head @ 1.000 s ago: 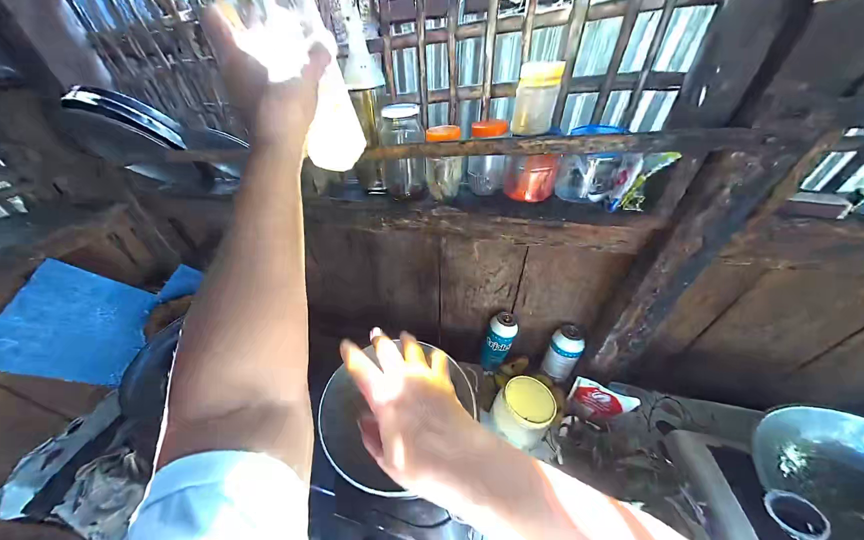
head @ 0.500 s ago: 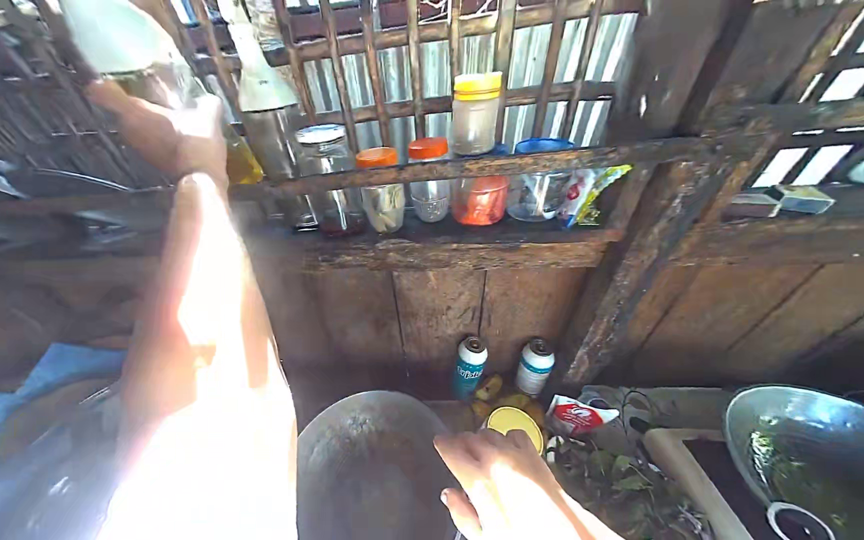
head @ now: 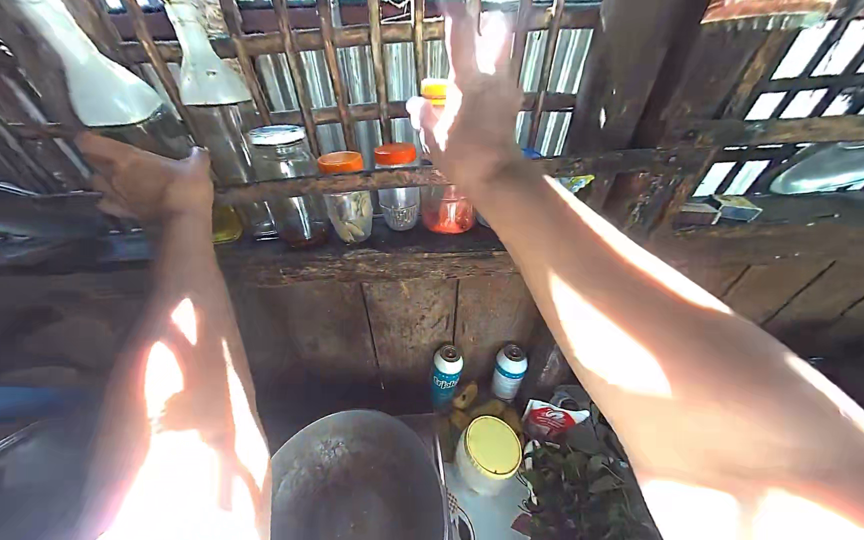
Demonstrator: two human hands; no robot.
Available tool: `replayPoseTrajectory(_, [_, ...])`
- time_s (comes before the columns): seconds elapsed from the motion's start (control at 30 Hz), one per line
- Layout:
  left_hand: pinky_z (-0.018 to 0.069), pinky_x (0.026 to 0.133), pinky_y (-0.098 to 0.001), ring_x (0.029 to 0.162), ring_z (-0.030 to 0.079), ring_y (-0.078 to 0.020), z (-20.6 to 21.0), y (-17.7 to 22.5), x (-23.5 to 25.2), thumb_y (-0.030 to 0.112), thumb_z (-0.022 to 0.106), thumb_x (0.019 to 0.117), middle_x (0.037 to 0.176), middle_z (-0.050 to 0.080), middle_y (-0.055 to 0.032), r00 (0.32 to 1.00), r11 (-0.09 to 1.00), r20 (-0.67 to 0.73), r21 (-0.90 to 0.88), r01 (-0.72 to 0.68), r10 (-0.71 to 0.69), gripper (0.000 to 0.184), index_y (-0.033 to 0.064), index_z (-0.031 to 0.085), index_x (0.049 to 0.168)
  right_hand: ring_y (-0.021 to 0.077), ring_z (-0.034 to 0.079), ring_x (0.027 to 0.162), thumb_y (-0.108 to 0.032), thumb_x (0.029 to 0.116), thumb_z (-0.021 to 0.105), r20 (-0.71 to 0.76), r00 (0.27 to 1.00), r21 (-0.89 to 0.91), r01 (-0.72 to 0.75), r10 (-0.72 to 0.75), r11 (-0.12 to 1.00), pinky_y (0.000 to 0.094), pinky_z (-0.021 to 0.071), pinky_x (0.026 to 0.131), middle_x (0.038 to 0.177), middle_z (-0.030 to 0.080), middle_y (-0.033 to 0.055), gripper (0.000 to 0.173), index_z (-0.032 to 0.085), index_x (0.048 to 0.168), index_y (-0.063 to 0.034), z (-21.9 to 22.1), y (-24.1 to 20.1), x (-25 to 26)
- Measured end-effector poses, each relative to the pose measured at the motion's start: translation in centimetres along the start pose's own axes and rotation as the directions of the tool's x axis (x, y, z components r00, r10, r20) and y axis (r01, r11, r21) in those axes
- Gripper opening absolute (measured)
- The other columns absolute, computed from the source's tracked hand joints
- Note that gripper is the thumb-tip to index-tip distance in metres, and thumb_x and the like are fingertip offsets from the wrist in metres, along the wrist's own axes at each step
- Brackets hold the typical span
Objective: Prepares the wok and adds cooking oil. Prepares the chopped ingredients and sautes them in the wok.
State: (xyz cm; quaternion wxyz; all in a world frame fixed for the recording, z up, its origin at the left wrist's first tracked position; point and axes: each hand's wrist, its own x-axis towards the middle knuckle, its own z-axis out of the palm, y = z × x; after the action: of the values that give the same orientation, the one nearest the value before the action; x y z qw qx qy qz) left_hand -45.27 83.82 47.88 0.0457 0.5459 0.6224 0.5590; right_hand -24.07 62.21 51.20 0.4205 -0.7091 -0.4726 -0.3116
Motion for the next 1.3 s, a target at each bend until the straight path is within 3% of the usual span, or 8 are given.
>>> replayPoseTrajectory(0.1, [0.0254, 0.119, -0.059, 0.151, 0.033, -0.0366, -0.2, 0.2, -0.4, 0.05, 0.078, 0.0781, 0.164, 0.032, -0.0233, 1.0, 1.0, -0.003, -0.011, -0.021, 0.021, 0.117, 0.0006, 0.014, 0.162, 0.0459, 0.037, 0.145, -0.042, 0.0956, 0.067, 0.251, 0.958, -0.05, -0.131, 0.139, 0.99, 0.0607, 0.0384, 0.111, 0.169, 0.015, 0.0257, 0.084, 0.022, 0.166, -0.0306, 1.6, 0.0, 2.3])
replayPoseTrajectory(0.2, [0.0238, 0.12, -0.062, 0.152, 0.03, -0.0402, -0.7, 0.1, -0.6, 0.05, 0.073, 0.0856, 0.166, 0.025, -0.0257, 0.997, 0.997, 0.025, -0.027, -0.068, 0.068, 0.118, -0.0007, 0.0, 0.163, 0.046, 0.041, 0.142, -0.03, 0.0968, 0.066, 0.337, 0.923, -0.035, -0.184, 0.185, 0.982, 0.0618, 0.0414, 0.108, 0.164, 0.024, 0.0282, 0.074, 0.033, 0.162, -0.0253, 2.7, 0.3, 2.7])
replayPoseTrajectory(0.4, [0.0184, 0.118, -0.0688, 0.152, 0.028, -0.0428, -0.7, 0.3, -0.1, 0.052, 0.059, 0.0962, 0.166, 0.019, -0.0302, 0.989, 0.994, 0.097, -0.015, -0.11, 0.111, 0.105, 0.0007, -0.003, 0.164, 0.0349, 0.06, 0.125, -0.012, 0.0869, 0.075, -0.248, 0.968, 0.296, 0.121, -0.046, 0.948, 0.036, 0.0541, 0.1, 0.144, 0.049, 0.0302, 0.055, 0.059, 0.138, 0.0, 2.3, 0.5, 0.2])
replayPoseTrajectory(0.57, [0.02, 0.119, -0.0677, 0.154, 0.024, -0.0448, -0.9, 0.1, -0.5, 0.04, 0.054, 0.0999, 0.167, 0.015, -0.0305, 0.982, 0.994, 0.157, -0.03, -0.106, 0.109, 0.089, 0.0042, 0.005, 0.165, 0.0243, 0.06, 0.126, -0.017, 0.0856, 0.075, -0.256, 0.943, 0.565, 0.326, -0.215, 0.758, 0.036, 0.0545, 0.104, 0.139, 0.055, 0.0257, 0.062, 0.052, 0.139, 0.0051, -3.4, 1.0, -19.0])
replayPoseTrajectory(0.8, [0.0193, 0.121, -0.0638, 0.155, 0.023, -0.0417, -4.0, 2.9, -4.5, 0.036, 0.056, 0.0976, 0.167, 0.023, -0.0269, 0.962, 0.968, 0.114, 0.019, -0.251, 0.248, 0.084, 0.0014, 0.017, 0.163, 0.0044, 0.055, 0.13, -0.024, 0.0901, 0.077, 0.102, 0.994, 0.534, -0.089, 0.041, 0.841, 0.0211, 0.0473, 0.108, 0.132, 0.06, 0.004, 0.044, 0.054, 0.127, -0.0156, -12.3, 6.6, -38.8])
replayPoseTrajectory(0.97, [0.046, 0.101, -0.0648, 0.114, 0.063, -0.0502, -7.4, 9.4, -19.5, 0.021, 0.051, 0.1038, 0.119, 0.064, -0.0361, 0.487, 0.547, 0.249, -0.391, -0.74, 0.837, 0.041, -0.0117, 0.059, 0.127, 0.0014, 0.051, 0.133, -0.024, 0.0895, 0.08, 0.134, 0.968, 0.486, -0.252, 0.214, 0.837, 0.0215, 0.0436, 0.112, 0.135, 0.059, 0.0054, 0.052, 0.054, 0.132, -0.0121, -18.4, 8.9, -43.4])
replayPoseTrajectory(1.07, [0.0474, 0.094, -0.0685, 0.109, 0.066, -0.0465, -4.5, 12.4, -26.6, 0.025, 0.057, 0.1029, 0.109, 0.07, -0.0281, 0.21, 0.51, 0.558, -0.459, -0.728, 0.803, 0.034, -0.0045, 0.071, 0.111, 0.0009, 0.051, 0.131, -0.023, 0.0898, 0.079, 0.13, 0.948, 0.501, -0.317, 0.292, 0.806, 0.0202, 0.0417, 0.112, 0.131, 0.061, 0.0101, 0.051, 0.055, 0.131, -0.0048, -19.7, 9.0, -46.0])
replayPoseTrajectory(1.3, [0.0519, 0.095, -0.0585, 0.105, 0.069, -0.0392, 0.4, 16.9, -31.3, 0.042, 0.043, 0.1096, 0.119, 0.067, -0.0275, 0.486, 0.826, 0.684, -0.333, -0.455, 0.544, 0.054, -0.0053, 0.065, 0.122, 0.0167, 0.067, 0.109, -0.016, 0.0824, 0.078, 0.23, 0.838, 0.364, -0.546, 0.495, 0.754, 0.0263, 0.05, 0.103, 0.104, 0.07, 0.0261, 0.048, 0.058, 0.111, 0.0176, -25.2, 9.2, -47.1])
